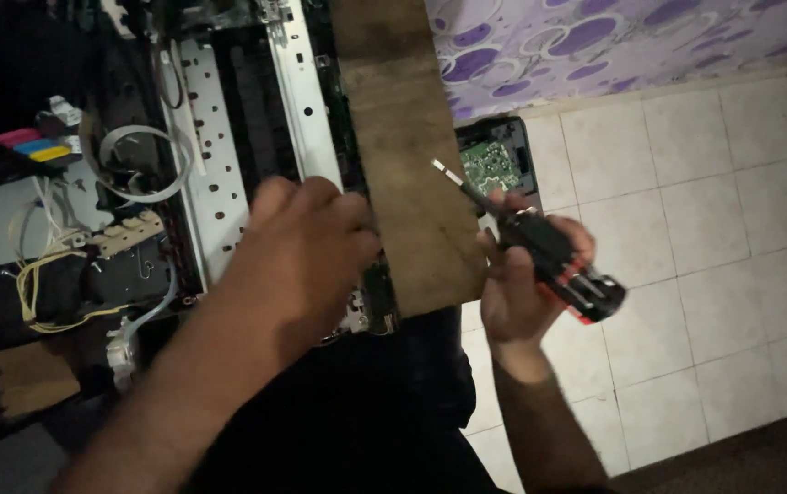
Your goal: The person is cleaning dust from the internal components of a disassembled printer using a brush and then proceeds to unscrew a component using a screwdriver.
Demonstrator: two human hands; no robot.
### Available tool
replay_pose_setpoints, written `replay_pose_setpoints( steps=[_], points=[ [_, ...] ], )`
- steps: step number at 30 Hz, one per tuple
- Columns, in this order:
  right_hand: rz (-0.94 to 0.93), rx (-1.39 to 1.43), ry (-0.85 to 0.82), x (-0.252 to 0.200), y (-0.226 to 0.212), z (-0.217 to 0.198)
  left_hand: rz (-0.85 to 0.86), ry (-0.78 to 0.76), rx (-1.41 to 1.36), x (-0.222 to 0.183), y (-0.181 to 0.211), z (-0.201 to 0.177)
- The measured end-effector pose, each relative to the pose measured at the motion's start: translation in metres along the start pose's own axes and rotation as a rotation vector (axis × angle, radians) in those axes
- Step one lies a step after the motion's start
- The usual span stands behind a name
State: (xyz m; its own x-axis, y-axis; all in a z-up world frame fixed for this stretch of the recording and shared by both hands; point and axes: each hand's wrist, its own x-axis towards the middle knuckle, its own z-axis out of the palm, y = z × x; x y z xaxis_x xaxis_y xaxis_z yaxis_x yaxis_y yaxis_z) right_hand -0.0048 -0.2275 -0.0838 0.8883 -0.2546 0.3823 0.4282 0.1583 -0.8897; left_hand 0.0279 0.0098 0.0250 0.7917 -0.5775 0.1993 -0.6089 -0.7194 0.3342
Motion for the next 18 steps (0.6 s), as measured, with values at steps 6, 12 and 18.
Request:
replay_pose_setpoints(
  steps=[6, 12, 18],
  points=[
    [0.015, -0.172, -0.033, -0.015, 0.011, 0.004, 0.041, -0.098, 0.342, 0.005, 0.013, 0.023],
    [0.015, -0.058, -0.112, -0.018, 0.027, -0.005, 0.038, -0.047, 0.28, 0.003, 0.011, 0.027],
    [-0.128, -0.137, -0.177, -0.014, 0.033, -0.003, 0.001, -0.201, 0.208, 0.003, 0.009, 0.022]
  ],
)
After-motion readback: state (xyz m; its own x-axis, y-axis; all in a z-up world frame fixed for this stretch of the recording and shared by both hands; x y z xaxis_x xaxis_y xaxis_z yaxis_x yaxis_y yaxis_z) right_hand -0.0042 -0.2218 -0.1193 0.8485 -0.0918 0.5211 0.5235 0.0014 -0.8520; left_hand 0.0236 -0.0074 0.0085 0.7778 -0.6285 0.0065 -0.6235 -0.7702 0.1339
